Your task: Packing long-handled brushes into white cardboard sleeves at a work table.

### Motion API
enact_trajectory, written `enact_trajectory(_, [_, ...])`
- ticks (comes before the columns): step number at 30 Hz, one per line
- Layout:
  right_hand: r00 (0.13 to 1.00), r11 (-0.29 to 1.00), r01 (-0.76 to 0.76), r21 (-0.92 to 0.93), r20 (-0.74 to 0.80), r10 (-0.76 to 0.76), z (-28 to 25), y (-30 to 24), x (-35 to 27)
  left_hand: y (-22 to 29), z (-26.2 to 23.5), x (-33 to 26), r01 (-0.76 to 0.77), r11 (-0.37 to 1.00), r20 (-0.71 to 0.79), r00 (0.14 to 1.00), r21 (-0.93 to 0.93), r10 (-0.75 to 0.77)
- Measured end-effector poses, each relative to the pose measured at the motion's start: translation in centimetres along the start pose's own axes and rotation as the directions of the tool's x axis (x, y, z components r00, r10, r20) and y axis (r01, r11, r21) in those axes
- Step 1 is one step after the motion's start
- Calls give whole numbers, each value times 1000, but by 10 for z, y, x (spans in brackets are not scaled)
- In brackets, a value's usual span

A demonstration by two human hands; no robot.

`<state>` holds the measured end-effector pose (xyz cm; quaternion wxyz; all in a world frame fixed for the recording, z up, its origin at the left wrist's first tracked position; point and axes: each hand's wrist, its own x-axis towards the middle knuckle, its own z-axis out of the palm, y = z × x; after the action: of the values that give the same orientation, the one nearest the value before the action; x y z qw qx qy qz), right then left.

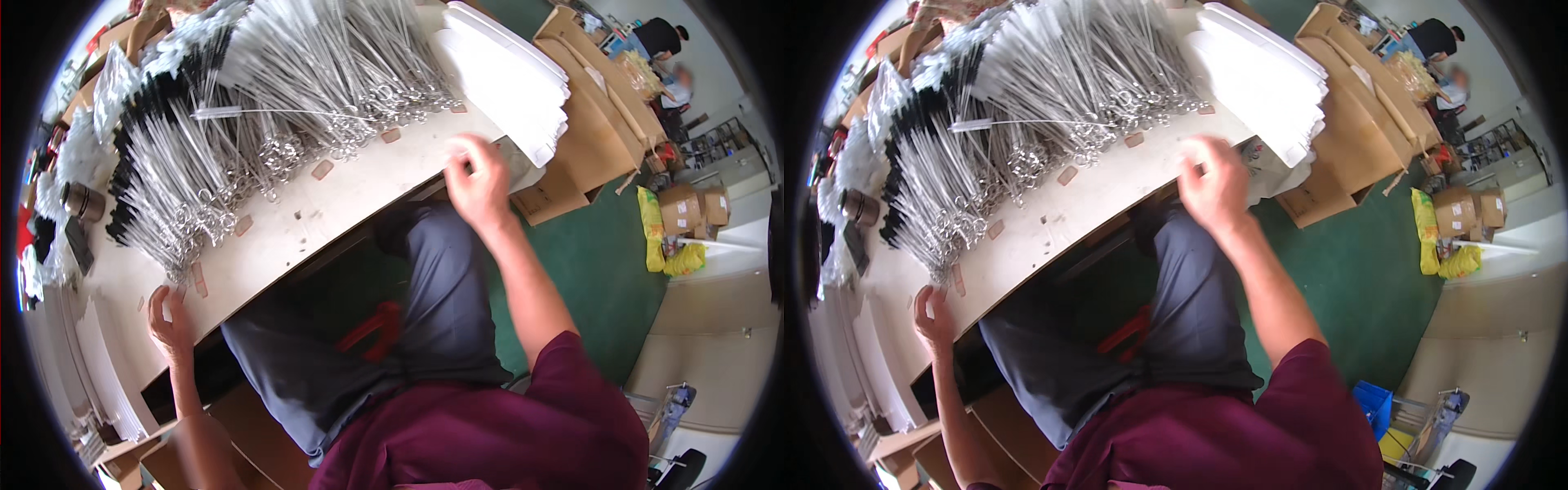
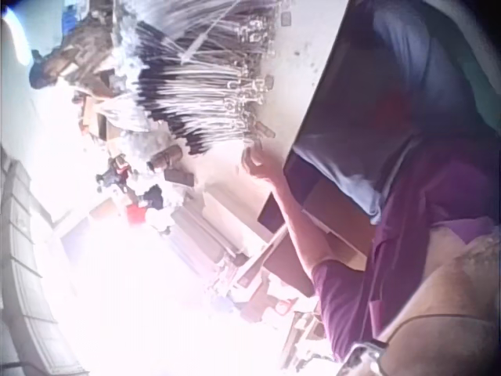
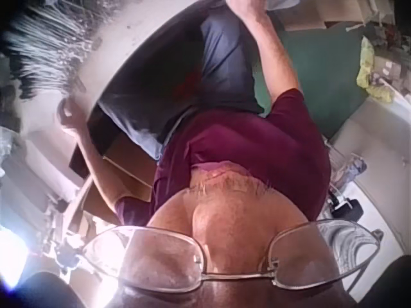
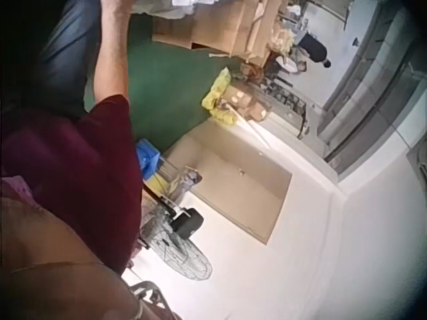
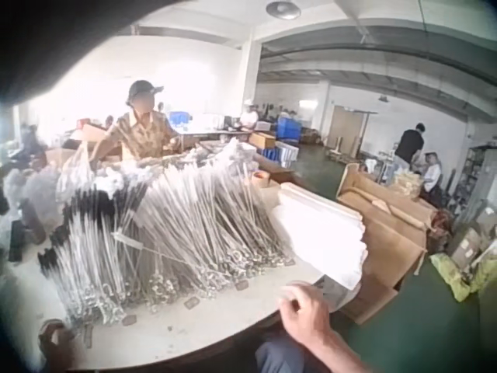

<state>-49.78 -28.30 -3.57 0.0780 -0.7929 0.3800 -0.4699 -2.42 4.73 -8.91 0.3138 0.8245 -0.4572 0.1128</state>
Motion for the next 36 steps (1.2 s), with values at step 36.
enact_trajectory(36, [980, 943, -195, 272, 101, 173, -65, -15, 41, 36, 4, -7, -122, 992, -175, 978, -43, 113])
